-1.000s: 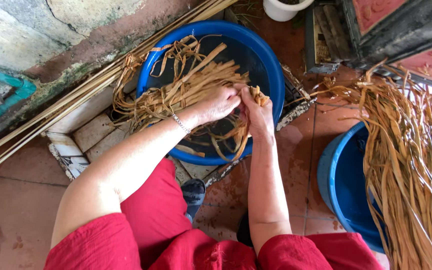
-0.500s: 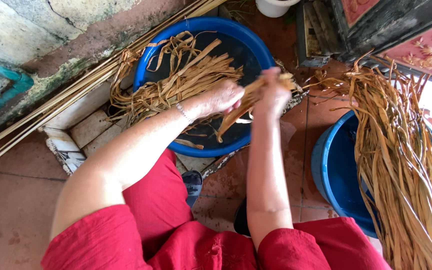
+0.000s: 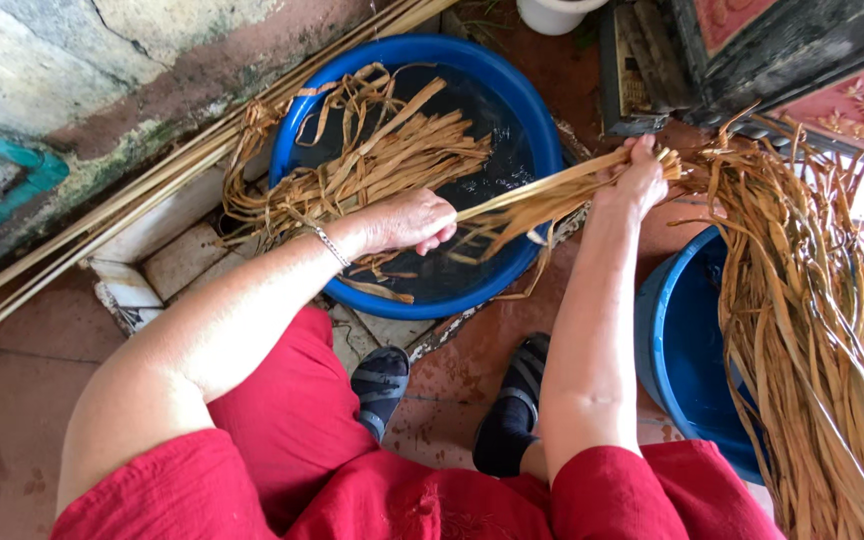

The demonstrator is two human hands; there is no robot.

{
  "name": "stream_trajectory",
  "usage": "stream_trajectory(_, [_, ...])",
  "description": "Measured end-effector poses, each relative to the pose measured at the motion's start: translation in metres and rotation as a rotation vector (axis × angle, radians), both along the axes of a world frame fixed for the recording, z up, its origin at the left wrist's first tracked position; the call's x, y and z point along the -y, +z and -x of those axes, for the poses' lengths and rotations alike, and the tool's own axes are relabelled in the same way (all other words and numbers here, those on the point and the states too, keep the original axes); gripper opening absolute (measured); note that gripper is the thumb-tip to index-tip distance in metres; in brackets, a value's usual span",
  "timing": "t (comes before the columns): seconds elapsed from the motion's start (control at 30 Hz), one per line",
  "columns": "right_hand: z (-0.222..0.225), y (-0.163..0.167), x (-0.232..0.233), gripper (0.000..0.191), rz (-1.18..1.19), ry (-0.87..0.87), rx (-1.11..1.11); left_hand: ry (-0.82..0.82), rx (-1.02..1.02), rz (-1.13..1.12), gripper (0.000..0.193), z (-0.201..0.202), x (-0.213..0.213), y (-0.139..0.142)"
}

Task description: The person sits on the floor and repeatedly pulls long, dry, tan-colored fiber strips from a blue basin of water. They separate the strips by hand, wring out excess water, and place them into a second blue basin. The process is continuous and repetitive throughout the clip.

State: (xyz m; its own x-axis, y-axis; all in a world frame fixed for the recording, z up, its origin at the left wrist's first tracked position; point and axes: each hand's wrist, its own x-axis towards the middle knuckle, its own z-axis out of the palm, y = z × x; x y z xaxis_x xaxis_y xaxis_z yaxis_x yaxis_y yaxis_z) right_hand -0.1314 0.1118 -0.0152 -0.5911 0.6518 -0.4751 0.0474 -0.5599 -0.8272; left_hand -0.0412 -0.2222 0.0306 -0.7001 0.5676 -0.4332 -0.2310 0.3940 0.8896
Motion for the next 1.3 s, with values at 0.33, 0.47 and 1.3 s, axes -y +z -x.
stream_trajectory(0.33, [0.009, -0.007, -0.048, 0.022, -0.027, -0.171, 0.059, -0.056, 0.024, 0.049, 0.037, -0.006, 0.047, -0.029])
stream_trajectory(0.47, [0.007, 0.022, -0.049, 0.022, -0.094, -0.129, 0.224, -0.211, -0.025, 0.307, 0.039, -0.008, 0.070, -0.042])
stream_trajectory(1.3, [-0.014, 0.176, 0.080, 0.050, 0.123, 0.808, -0.812, 0.010, -0.298, -0.174, 0.024, 0.018, -0.033, -0.004])
